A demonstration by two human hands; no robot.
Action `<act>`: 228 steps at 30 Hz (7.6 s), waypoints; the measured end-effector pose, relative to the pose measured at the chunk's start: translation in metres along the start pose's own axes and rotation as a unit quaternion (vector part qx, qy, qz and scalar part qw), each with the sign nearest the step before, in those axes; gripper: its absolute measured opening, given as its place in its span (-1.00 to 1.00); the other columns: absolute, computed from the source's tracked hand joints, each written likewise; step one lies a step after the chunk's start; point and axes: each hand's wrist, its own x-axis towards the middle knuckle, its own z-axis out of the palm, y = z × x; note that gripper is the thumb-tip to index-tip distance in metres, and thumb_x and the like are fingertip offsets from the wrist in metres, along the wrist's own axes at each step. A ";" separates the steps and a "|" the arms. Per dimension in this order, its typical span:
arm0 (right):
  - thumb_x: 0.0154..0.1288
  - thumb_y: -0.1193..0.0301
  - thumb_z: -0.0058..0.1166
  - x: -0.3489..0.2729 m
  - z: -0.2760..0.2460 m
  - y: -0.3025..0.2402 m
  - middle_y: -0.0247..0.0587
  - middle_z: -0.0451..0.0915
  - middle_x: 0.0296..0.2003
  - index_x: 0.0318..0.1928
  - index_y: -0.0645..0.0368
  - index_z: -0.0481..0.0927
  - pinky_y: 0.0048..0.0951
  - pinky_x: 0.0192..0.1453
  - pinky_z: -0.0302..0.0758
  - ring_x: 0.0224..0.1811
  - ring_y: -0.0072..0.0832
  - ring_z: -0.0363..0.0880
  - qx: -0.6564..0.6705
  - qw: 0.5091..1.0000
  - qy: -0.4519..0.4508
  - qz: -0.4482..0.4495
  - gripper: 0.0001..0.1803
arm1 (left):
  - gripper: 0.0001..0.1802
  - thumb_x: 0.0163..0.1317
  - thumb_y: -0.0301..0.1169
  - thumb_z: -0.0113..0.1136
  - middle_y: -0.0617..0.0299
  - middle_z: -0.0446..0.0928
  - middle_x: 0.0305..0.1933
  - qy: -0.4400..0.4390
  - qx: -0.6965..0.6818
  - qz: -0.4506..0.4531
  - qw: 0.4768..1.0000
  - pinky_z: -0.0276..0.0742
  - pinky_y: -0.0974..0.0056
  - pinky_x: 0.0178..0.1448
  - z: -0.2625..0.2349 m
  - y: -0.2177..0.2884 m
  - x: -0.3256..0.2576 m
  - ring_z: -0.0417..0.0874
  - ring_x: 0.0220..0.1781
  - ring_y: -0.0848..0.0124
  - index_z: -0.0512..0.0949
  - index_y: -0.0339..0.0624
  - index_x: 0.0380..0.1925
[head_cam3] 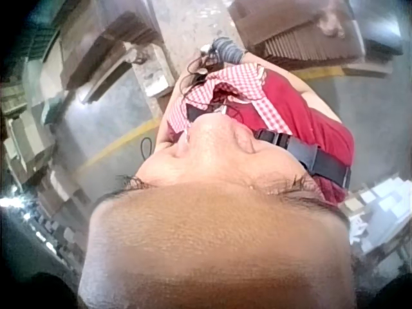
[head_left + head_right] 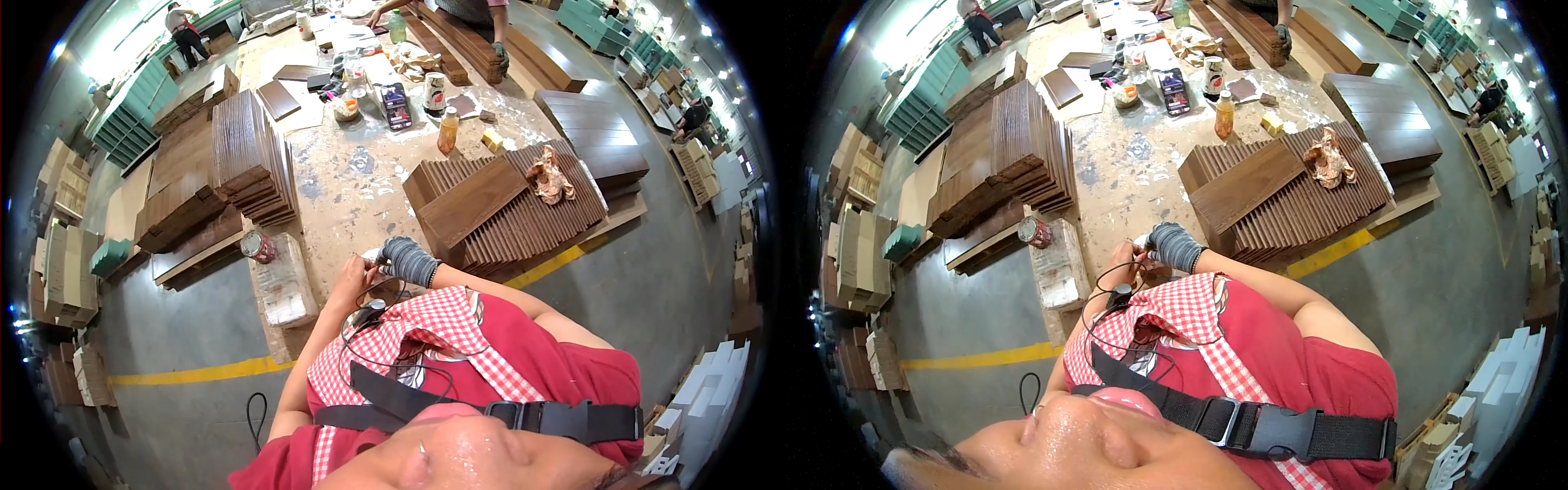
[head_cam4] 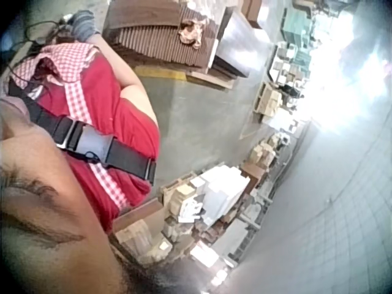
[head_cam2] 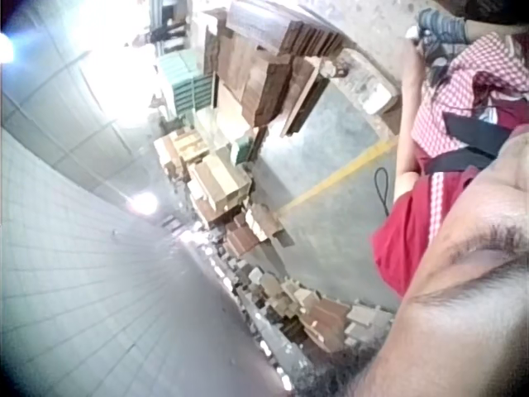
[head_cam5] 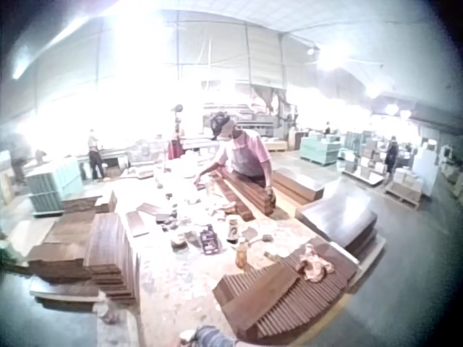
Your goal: The recorder is applying glue and small pieces of wood filler to repair gaps in finished wood panels in a manufacturing setting.
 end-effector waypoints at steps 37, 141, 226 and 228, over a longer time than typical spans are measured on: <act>0.09 0.31 0.19 -0.019 0.027 0.010 -0.02 0.62 -0.25 -0.14 0.11 0.65 -0.22 -0.10 0.51 -0.24 -0.13 0.61 0.174 0.972 -0.054 0.149 -0.70 | -0.79 0.12 -0.41 0.27 0.14 0.56 -0.50 0.118 -0.234 -0.233 0.937 0.48 0.34 -0.35 0.043 -0.009 -0.022 0.55 -0.45 0.45 0.46 -0.33 -0.44; 0.20 0.61 0.10 -0.001 0.025 0.005 -0.20 0.64 -0.22 -0.01 0.21 0.56 -0.43 -0.06 0.50 -0.21 -0.48 0.55 0.452 0.884 0.025 0.115 -0.69 | -0.75 -0.16 -0.42 0.37 0.11 0.45 -0.52 0.165 -0.019 -0.038 0.985 0.41 0.21 -0.30 0.008 0.007 -0.004 0.49 -0.40 0.20 0.52 -0.29 -0.49; 0.24 0.31 0.18 0.013 0.067 0.024 -0.02 0.62 -0.36 -0.19 0.32 0.56 -0.36 -0.19 0.52 -0.35 -0.33 0.59 0.314 0.942 0.048 0.110 -0.70 | -0.77 0.18 -0.29 0.10 0.16 0.41 -0.13 0.178 0.073 -0.060 0.980 0.19 0.11 0.09 0.027 -0.018 -0.016 0.36 -0.03 0.14 0.45 -0.15 -0.21; 0.23 0.31 0.19 0.019 0.066 0.018 0.02 0.61 -0.36 -0.19 0.31 0.57 -0.36 -0.19 0.52 -0.34 -0.29 0.60 0.305 0.944 0.055 0.113 -0.70 | -0.77 0.18 -0.28 0.10 0.15 0.41 -0.16 0.202 0.074 -0.052 0.975 0.22 0.12 0.05 0.030 -0.030 -0.018 0.37 -0.06 0.14 0.44 -0.14 -0.22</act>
